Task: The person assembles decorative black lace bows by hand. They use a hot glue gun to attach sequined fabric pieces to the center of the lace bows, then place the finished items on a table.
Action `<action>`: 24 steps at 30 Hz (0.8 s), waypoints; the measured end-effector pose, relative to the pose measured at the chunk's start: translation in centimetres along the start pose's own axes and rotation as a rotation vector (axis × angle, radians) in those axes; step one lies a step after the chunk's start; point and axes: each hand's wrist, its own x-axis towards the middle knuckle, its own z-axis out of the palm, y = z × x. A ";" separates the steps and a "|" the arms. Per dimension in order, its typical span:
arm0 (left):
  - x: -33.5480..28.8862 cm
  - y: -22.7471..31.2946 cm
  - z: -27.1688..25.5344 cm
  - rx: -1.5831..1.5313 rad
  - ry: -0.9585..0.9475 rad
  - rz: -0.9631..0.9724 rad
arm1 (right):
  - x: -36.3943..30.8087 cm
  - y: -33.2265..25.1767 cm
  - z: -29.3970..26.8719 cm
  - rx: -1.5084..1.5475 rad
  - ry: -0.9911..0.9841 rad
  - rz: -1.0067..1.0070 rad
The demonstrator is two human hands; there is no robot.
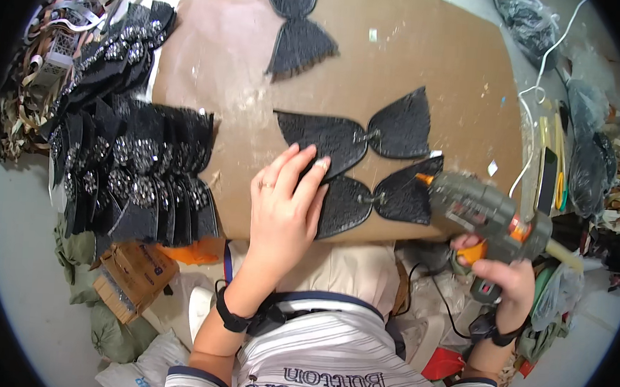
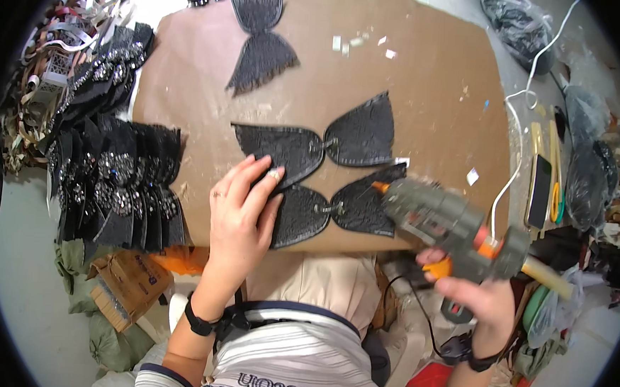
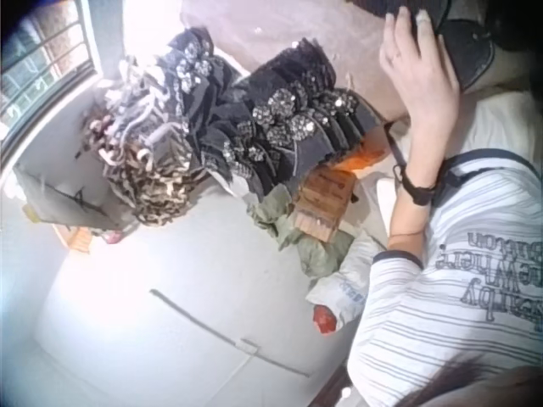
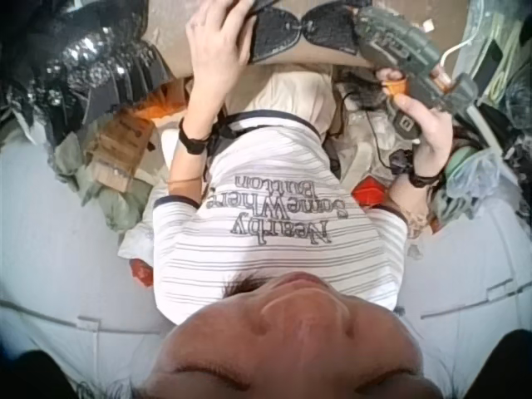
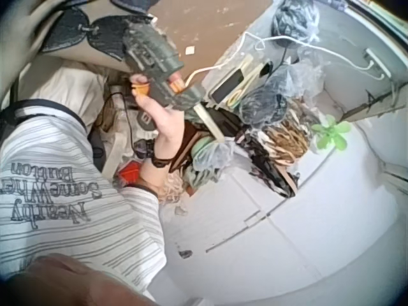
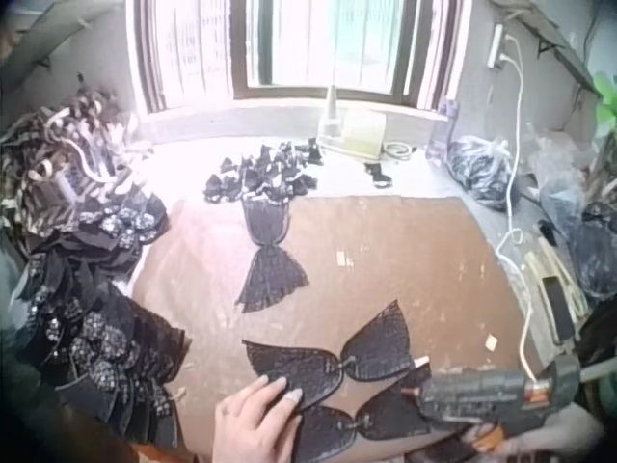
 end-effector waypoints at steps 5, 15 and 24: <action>0.2 0.1 -0.4 -0.036 -0.017 -0.033 | 9.2 -3.1 -6.4 0.182 -0.018 0.097; 0.9 0.1 -1.1 -0.079 -0.057 -0.081 | 22.4 -18.9 -8.9 -1.490 0.249 -0.247; 1.5 -0.2 -1.9 -0.211 -0.057 -0.125 | 41.9 -18.6 -2.7 -1.682 -0.019 -0.496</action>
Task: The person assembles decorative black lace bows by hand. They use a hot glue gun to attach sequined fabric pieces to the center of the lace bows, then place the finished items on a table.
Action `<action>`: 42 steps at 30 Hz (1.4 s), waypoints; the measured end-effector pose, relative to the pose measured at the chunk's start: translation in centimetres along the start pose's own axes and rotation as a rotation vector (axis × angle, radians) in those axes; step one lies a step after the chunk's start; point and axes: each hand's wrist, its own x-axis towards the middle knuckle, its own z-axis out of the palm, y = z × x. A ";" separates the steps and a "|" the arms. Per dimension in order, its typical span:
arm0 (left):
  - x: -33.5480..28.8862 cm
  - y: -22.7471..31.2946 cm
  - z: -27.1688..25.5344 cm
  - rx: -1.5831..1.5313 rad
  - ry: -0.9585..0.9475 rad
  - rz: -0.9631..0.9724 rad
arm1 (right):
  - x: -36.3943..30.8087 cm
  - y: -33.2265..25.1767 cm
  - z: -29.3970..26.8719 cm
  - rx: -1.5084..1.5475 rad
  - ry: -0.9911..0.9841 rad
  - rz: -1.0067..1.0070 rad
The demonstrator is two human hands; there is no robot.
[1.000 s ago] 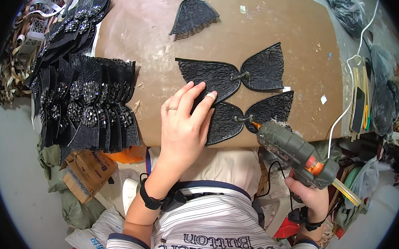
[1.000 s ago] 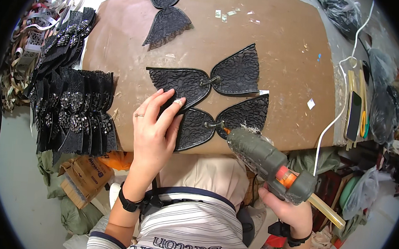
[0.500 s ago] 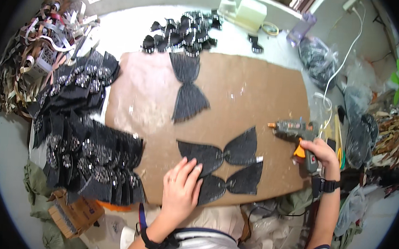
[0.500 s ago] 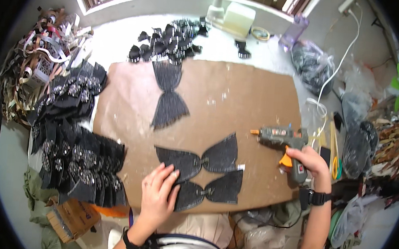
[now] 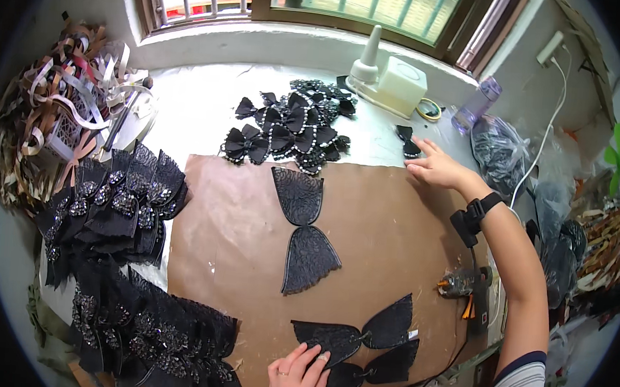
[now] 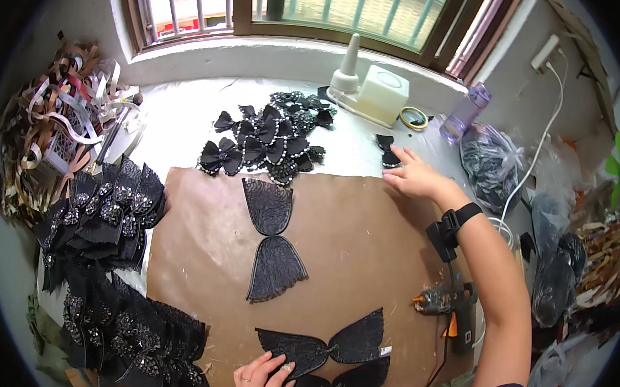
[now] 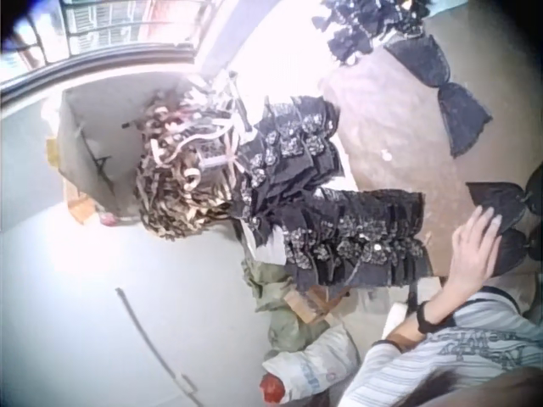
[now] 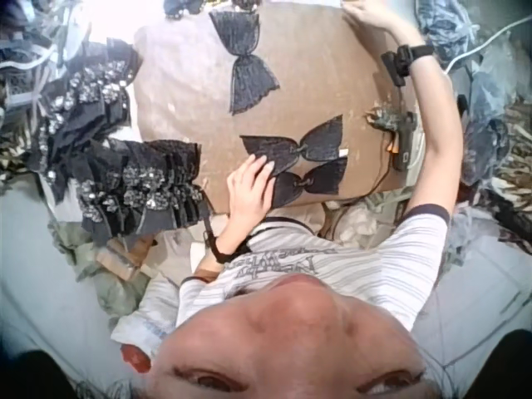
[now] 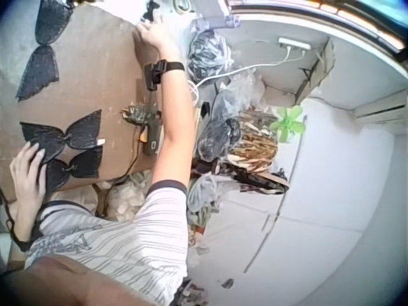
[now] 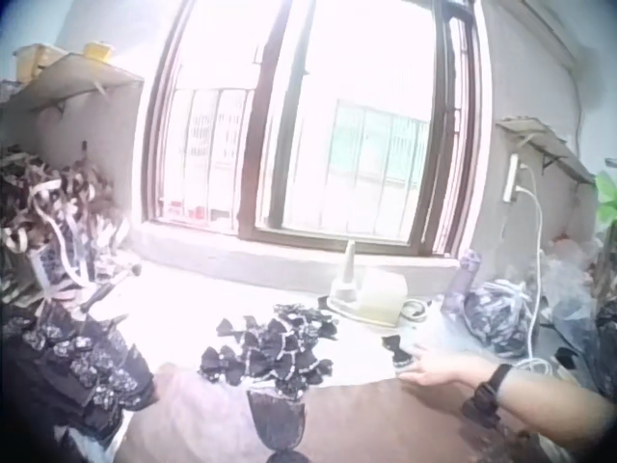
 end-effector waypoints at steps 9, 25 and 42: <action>0.8 0.6 -0.8 0.006 0.037 0.017 | -4.9 -0.9 -3.6 0.923 0.011 0.237; -1.5 5.8 -1.9 -1.264 -0.260 -0.276 | -36.1 -22.0 -1.5 1.637 -0.074 0.199; 6.5 1.6 3.2 -0.395 0.016 -0.361 | -23.8 -22.3 6.7 1.329 0.227 0.340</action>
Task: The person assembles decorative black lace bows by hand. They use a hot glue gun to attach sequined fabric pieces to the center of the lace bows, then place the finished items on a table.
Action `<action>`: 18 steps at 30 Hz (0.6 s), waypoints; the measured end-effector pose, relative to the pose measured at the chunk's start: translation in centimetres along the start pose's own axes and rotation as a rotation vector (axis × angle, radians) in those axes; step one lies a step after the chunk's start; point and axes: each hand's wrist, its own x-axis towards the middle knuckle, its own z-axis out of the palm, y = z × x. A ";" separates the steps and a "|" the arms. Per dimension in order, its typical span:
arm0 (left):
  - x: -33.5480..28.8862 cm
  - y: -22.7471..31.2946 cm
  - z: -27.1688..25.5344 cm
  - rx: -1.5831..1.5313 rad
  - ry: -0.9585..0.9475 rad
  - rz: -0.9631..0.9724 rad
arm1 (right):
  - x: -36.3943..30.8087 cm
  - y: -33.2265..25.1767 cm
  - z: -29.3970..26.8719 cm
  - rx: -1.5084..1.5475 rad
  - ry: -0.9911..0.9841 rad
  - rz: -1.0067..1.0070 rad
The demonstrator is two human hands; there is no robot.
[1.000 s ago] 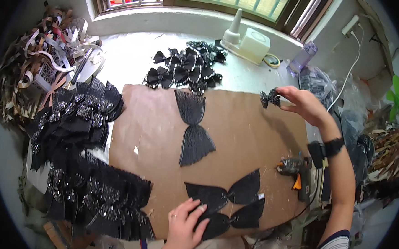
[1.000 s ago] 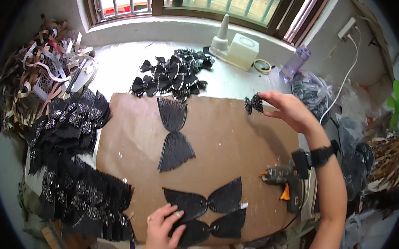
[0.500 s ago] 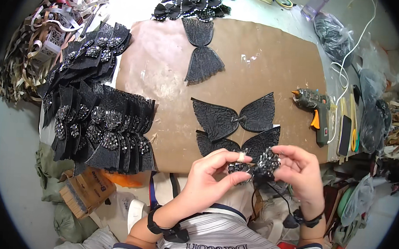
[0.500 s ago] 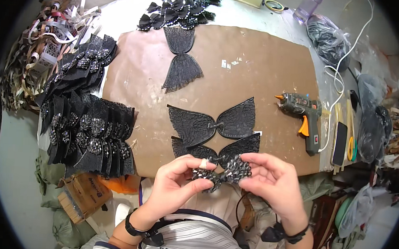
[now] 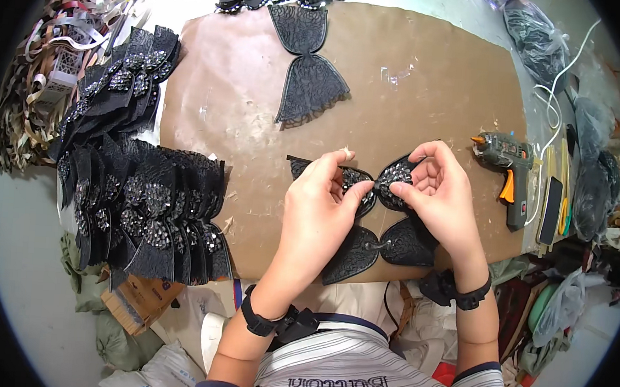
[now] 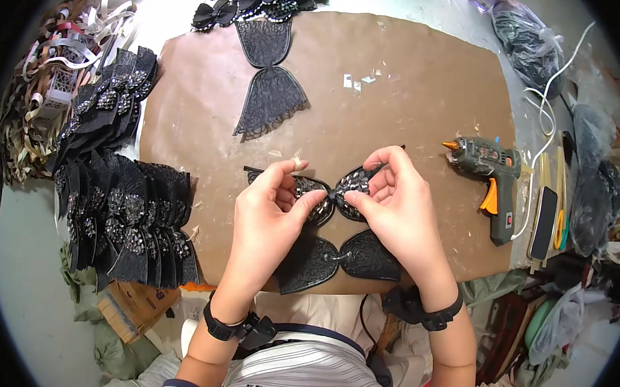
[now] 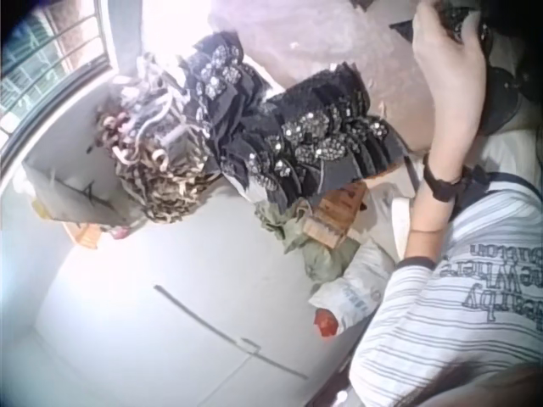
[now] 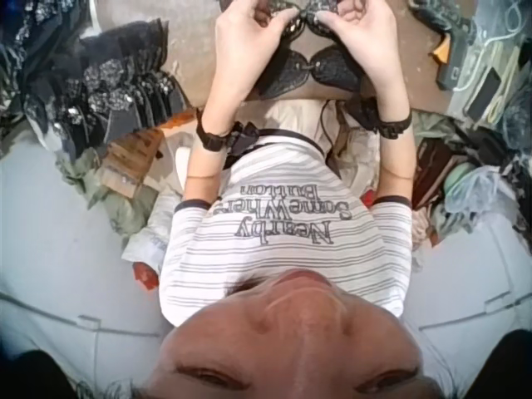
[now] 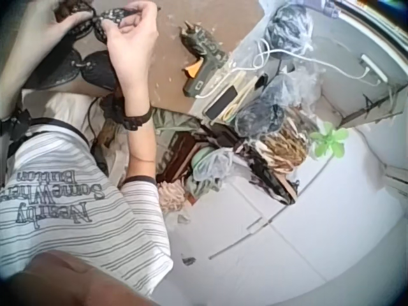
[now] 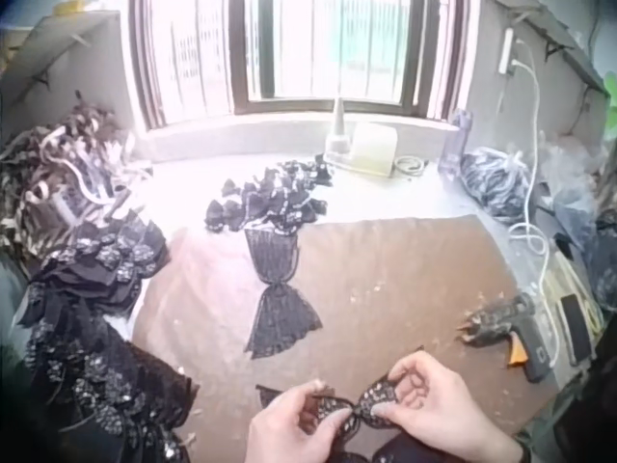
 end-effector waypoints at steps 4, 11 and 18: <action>0.0 -0.3 0.0 0.070 -0.023 -0.007 | 0.4 0.8 -0.3 0.014 -0.042 0.047; 0.7 0.8 -0.6 0.447 -0.039 -0.048 | 1.0 0.0 -0.3 -0.131 -0.059 0.064; 0.7 0.1 0.2 0.438 -0.010 0.102 | 2.1 -1.8 -0.5 -0.497 -0.155 0.045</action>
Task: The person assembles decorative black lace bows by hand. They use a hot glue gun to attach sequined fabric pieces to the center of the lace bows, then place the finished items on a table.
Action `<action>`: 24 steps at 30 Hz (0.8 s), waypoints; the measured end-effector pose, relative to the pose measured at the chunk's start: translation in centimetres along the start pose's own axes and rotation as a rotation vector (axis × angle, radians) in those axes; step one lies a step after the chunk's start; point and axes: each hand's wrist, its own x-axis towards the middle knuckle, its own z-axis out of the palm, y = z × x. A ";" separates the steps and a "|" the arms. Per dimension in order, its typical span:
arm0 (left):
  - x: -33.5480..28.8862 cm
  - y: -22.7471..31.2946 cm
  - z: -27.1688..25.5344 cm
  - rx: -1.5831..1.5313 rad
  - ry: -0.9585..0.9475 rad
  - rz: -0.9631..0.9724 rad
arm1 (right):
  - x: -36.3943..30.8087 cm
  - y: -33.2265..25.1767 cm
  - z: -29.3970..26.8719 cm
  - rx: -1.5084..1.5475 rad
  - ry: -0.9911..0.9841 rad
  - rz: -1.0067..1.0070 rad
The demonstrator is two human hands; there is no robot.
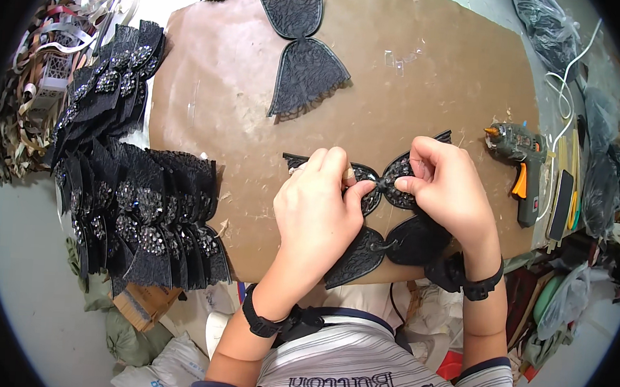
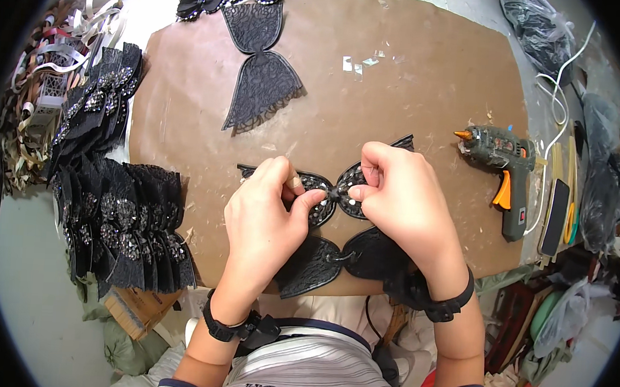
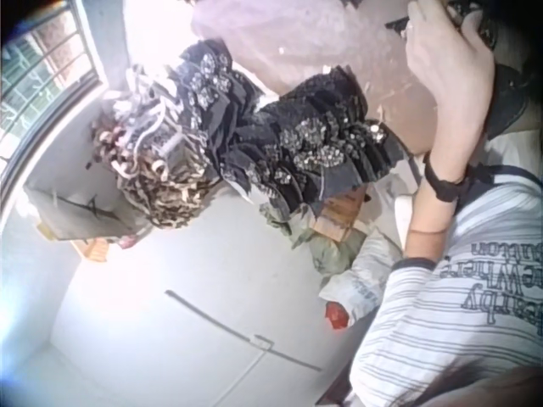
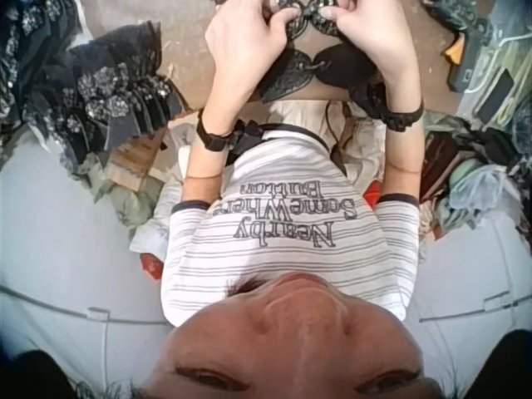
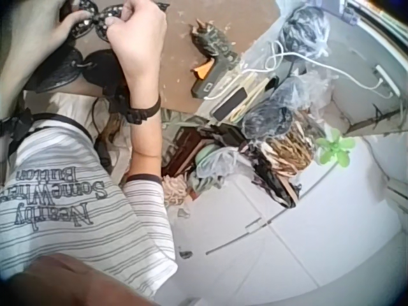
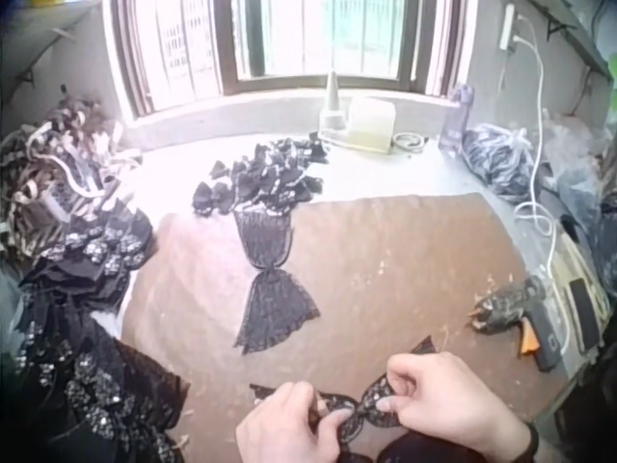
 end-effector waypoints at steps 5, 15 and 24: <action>-0.3 -0.3 0.1 -0.022 -0.001 -0.039 | 0.1 -0.5 -0.1 -0.103 -0.044 -0.030; -0.4 -0.5 0.8 -0.072 0.146 0.471 | -1.0 -2.5 0.5 -0.413 0.080 -0.062; -2.3 0.8 0.7 0.475 -0.014 0.634 | 10.9 -5.1 -11.9 -0.422 0.033 -0.322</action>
